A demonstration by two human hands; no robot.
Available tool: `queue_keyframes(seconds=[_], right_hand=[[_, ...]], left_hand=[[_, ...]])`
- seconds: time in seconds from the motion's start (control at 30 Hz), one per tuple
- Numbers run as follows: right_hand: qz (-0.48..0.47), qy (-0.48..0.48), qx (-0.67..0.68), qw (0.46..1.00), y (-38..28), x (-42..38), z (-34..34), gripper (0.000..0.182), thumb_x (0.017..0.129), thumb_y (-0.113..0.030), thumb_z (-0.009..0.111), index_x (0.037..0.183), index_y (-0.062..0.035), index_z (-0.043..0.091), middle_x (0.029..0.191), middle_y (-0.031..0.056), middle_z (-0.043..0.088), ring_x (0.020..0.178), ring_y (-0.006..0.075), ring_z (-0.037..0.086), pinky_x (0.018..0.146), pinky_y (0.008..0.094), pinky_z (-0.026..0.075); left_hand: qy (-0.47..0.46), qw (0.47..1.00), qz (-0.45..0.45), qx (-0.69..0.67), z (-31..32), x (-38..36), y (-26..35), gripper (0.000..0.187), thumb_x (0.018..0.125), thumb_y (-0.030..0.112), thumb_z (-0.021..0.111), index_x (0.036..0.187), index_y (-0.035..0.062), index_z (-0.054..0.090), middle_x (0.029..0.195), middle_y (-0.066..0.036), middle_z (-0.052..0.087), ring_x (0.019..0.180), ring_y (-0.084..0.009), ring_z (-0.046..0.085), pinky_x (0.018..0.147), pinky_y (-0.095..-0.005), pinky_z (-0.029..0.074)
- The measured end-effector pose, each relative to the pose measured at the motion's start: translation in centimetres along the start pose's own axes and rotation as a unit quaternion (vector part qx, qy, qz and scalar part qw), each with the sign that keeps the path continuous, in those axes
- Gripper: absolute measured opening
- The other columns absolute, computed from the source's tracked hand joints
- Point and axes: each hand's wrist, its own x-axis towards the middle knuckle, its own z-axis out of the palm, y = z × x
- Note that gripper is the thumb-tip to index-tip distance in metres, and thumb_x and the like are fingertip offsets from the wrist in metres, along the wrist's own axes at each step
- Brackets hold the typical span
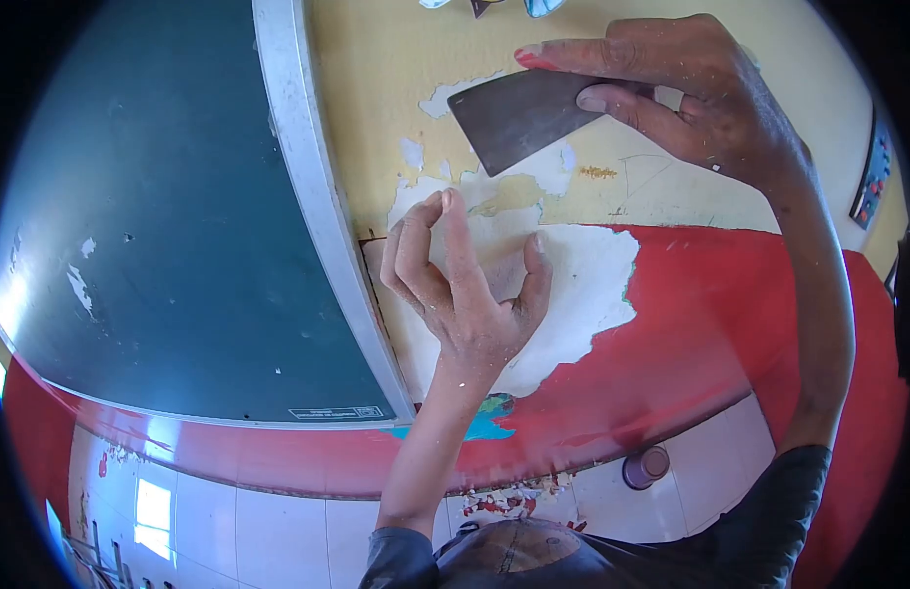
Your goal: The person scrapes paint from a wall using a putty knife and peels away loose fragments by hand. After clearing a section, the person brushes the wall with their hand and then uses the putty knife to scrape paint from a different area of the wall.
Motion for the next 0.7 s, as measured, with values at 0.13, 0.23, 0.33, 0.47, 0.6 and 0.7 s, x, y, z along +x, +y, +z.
queue_keyframes(seconds=[0.13, 0.23, 0.33, 0.47, 0.6, 0.7], right_hand=[[-0.002, -0.014, -0.036, 0.999, -0.5, 0.8, -0.4, 0.045, 0.073, -0.001, 0.069, 0.116, -0.0157, 0.065, 0.062, 0.0061, 0.049, 0.055, 0.0173, 0.046, 0.051, 0.0331, 0.037], [-0.025, -0.022, -0.08, 0.996, -0.7, 1.5, -0.6, 0.046, 0.07, -0.002, 0.07, 0.113, -0.0179, 0.067, 0.062, 0.0043, 0.046, 0.057, 0.0175, 0.045, 0.055, 0.0337, 0.038], [-0.06, -0.063, -0.114, 0.99, -0.5, 2.4, -1.1, 0.049, 0.073, -0.007, 0.069, 0.119, -0.0223, 0.061, 0.067, 0.002, 0.05, 0.063, 0.017, 0.049, 0.065, 0.0341, 0.04], [-0.103, -0.124, -0.151, 0.975, -0.3, 3.5, -1.9, 0.055, 0.081, -0.013, 0.066, 0.131, -0.0288, 0.05, 0.074, -0.0007, 0.06, 0.072, 0.0156, 0.057, 0.077, 0.0338, 0.042], [-0.115, -0.111, -0.168, 0.973, -0.7, 4.3, -1.9, 0.051, 0.083, -0.012, 0.063, 0.128, -0.0317, 0.053, 0.072, -0.0009, 0.06, 0.073, 0.0139, 0.059, 0.078, 0.032, 0.042], [-0.145, -0.112, -0.201, 0.962, -0.8, 4.5, -1.6, 0.052, 0.081, -0.012, 0.065, 0.127, -0.0326, 0.054, 0.068, -0.0006, 0.057, 0.072, 0.0143, 0.058, 0.077, 0.0319, 0.042]], left_hand=[[-0.014, 1.0, 0.007, 0.015, -0.3, 0.2, 0.0, 0.063, 0.075, 0.023, 0.068, 0.128, -0.0025, 0.045, 0.119, -0.02, 0.042, 0.108, -0.0335, 0.038, 0.088, -0.044, 0.034], [-0.02, 1.0, 0.004, 0.02, -0.3, 0.3, 0.1, 0.062, 0.076, 0.024, 0.068, 0.127, -0.0028, 0.046, 0.12, -0.02, 0.042, 0.108, -0.0335, 0.039, 0.088, -0.0434, 0.034], [-0.02, 0.999, 0.0, 0.025, -0.3, 0.1, 0.0, 0.062, 0.076, 0.025, 0.068, 0.127, -0.003, 0.046, 0.121, -0.02, 0.041, 0.108, -0.0335, 0.038, 0.089, -0.0432, 0.034], [-0.03, 0.999, -0.008, 0.038, -0.3, 0.0, 0.1, 0.063, 0.076, 0.026, 0.067, 0.128, -0.0025, 0.046, 0.122, -0.019, 0.039, 0.109, -0.0333, 0.037, 0.09, -0.043, 0.033], [-0.037, 0.998, -0.012, 0.041, -0.4, 0.1, 0.3, 0.061, 0.076, 0.026, 0.067, 0.127, -0.0017, 0.048, 0.122, -0.019, 0.039, 0.11, -0.0337, 0.037, 0.09, -0.0428, 0.032], [-0.037, 0.998, -0.015, 0.044, -0.4, 0.1, 0.3, 0.059, 0.076, 0.026, 0.067, 0.126, -0.0016, 0.05, 0.122, -0.019, 0.039, 0.11, -0.0342, 0.037, 0.091, -0.0427, 0.032]])
